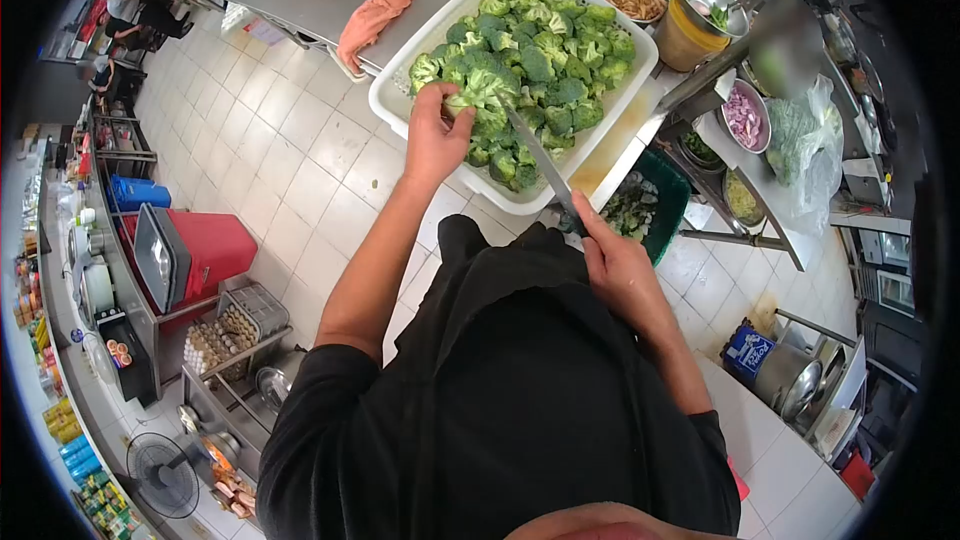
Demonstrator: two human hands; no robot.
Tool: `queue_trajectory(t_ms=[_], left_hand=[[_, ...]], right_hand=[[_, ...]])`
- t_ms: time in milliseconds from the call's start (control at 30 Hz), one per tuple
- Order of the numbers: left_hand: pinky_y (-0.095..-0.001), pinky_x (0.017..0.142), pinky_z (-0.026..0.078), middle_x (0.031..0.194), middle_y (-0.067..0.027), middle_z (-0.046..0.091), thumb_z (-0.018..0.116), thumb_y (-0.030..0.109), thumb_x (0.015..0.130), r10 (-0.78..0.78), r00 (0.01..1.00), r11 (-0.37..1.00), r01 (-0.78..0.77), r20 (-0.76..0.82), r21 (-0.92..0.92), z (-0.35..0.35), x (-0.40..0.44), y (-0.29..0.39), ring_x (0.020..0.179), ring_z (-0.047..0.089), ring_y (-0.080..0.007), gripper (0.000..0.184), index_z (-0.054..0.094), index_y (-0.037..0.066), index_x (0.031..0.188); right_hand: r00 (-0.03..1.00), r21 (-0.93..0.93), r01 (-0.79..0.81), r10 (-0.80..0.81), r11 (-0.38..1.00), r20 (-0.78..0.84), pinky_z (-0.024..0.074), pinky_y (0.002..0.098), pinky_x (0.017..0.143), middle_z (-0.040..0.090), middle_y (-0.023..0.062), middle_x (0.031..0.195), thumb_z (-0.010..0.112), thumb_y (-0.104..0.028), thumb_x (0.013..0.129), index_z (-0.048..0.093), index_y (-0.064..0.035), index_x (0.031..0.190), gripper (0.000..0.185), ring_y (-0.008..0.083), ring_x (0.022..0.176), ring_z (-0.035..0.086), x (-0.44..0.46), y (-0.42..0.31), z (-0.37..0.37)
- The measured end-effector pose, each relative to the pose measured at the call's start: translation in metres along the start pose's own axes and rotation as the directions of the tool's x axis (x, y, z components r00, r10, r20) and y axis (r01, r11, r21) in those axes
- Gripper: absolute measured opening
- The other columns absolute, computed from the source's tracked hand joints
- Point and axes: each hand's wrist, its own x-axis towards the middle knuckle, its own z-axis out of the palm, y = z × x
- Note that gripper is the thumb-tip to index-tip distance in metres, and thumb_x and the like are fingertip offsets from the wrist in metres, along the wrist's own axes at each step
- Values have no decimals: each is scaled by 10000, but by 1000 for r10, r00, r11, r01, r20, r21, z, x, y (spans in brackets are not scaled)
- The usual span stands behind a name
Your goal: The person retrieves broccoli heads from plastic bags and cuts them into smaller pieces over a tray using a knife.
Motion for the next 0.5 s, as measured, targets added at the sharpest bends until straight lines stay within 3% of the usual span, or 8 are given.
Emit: queue_trajectory(t_ms=[267,367,500], left_hand=[[-308,589,459,914,-82,575,759,22,873,-26,999,997,25,-21,-68,7,-6,-12,647,517,-142,328,580,6,1147],[-249,568,400,785,14,526,747,43,918,-5,999,999,3,-32,-44,6,-7,-13,662,472,-74,313,573,28,1178],[-258,571,406,801,5,546,739,54,925,-6,998,1000,4,-56,-25,4,-7,-17,664,476,-81,298,579,26,1175]], right_hand=[[1000,-121,12,-12,993,-3,505,568,711,675,256,798,539,-91,988,377,-282,1602,663,472,750,648,14,-7,11],[1000,-140,22,-23,990,-7,506,574,710,675,257,789,542,-84,979,373,-287,1603,678,474,744,650,21,-4,18],[1000,-138,12,-12,990,-5,507,586,720,676,262,789,545,-70,966,367,-298,1603,700,478,749,654,30,0,30]])
